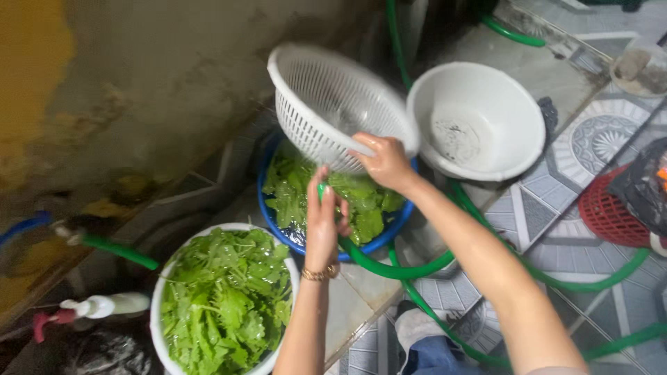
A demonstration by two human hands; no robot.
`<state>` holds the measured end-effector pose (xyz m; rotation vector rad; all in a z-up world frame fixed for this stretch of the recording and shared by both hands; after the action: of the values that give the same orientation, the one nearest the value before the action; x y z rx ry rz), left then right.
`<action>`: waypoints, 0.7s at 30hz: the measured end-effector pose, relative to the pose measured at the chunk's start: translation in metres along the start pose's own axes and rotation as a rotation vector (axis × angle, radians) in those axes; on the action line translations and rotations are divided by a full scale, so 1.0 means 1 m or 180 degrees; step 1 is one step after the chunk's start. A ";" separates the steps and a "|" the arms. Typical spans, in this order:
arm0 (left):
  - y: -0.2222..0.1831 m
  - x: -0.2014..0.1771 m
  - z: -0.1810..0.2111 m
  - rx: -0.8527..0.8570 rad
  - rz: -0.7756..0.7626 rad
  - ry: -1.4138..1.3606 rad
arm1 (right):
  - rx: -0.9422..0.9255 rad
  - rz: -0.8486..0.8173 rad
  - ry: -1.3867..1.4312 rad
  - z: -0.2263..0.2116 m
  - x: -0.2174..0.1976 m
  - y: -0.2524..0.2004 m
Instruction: The person washes leafy green vegetables by hand in a white basin under running water from a green hose, then transfers them to a blue basin and a white colander. The person repeatedly rinses and agitates the greens, drains water from the basins, and moves the vegetables between containers.
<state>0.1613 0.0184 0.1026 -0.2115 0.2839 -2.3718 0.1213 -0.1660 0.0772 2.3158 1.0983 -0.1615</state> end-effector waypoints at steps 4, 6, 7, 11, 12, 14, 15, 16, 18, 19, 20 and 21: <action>0.013 -0.037 0.037 0.0120 0.0324 -0.0218 | 0.0831 0.0504 0.2474 0.026 0.050 0.013; 0.020 -0.043 0.050 0.0192 0.0250 -0.0439 | 0.1081 0.0594 0.2938 0.034 0.060 0.014; 0.022 -0.045 0.053 0.0171 0.0286 -0.0429 | 0.1226 0.0615 0.3160 0.037 0.063 0.012; 0.046 -0.039 0.071 0.0305 0.0341 -0.0167 | 0.1405 0.0675 0.3266 0.032 0.068 0.009; 0.049 -0.035 0.071 0.0379 0.0340 -0.0046 | 0.1438 0.0608 0.3259 0.031 0.068 0.008; 0.053 -0.019 0.068 0.0503 0.0034 -0.0023 | 0.1471 0.0564 0.3283 0.033 0.067 0.008; 0.054 -0.013 0.067 0.0563 -0.0116 -0.0022 | 0.1483 0.0565 0.3305 0.035 0.065 0.006; 0.052 -0.014 0.059 0.0348 -0.0069 -0.0091 | 0.1495 0.0566 0.3328 0.036 0.062 0.005; 0.042 -0.016 0.041 -0.0067 0.0015 -0.0230 | 0.1399 0.0823 0.3323 0.041 0.046 0.005; 0.039 -0.020 0.036 -0.0013 0.0129 -0.0250 | 0.1347 0.0961 0.3325 0.042 0.036 0.005; 0.037 -0.026 0.031 0.0040 0.0244 -0.0270 | 0.1304 0.1048 0.3279 0.043 0.024 0.007; 0.034 -0.032 0.024 0.0076 0.0367 -0.0296 | 0.1283 0.1129 0.3230 0.043 0.011 0.006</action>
<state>0.2124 0.0124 0.1143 -0.2859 0.2176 -2.2430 0.1380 -0.1847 0.0402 2.9785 1.0980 1.1322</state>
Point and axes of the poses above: each hand's wrist, its own y-axis towards the middle knuckle, its own x-axis out of the palm, z = x × y, the point moved 5 cm from there along y, towards the middle knuckle, and after that the axes turned 9 degrees about y, right-handed, at the moved point
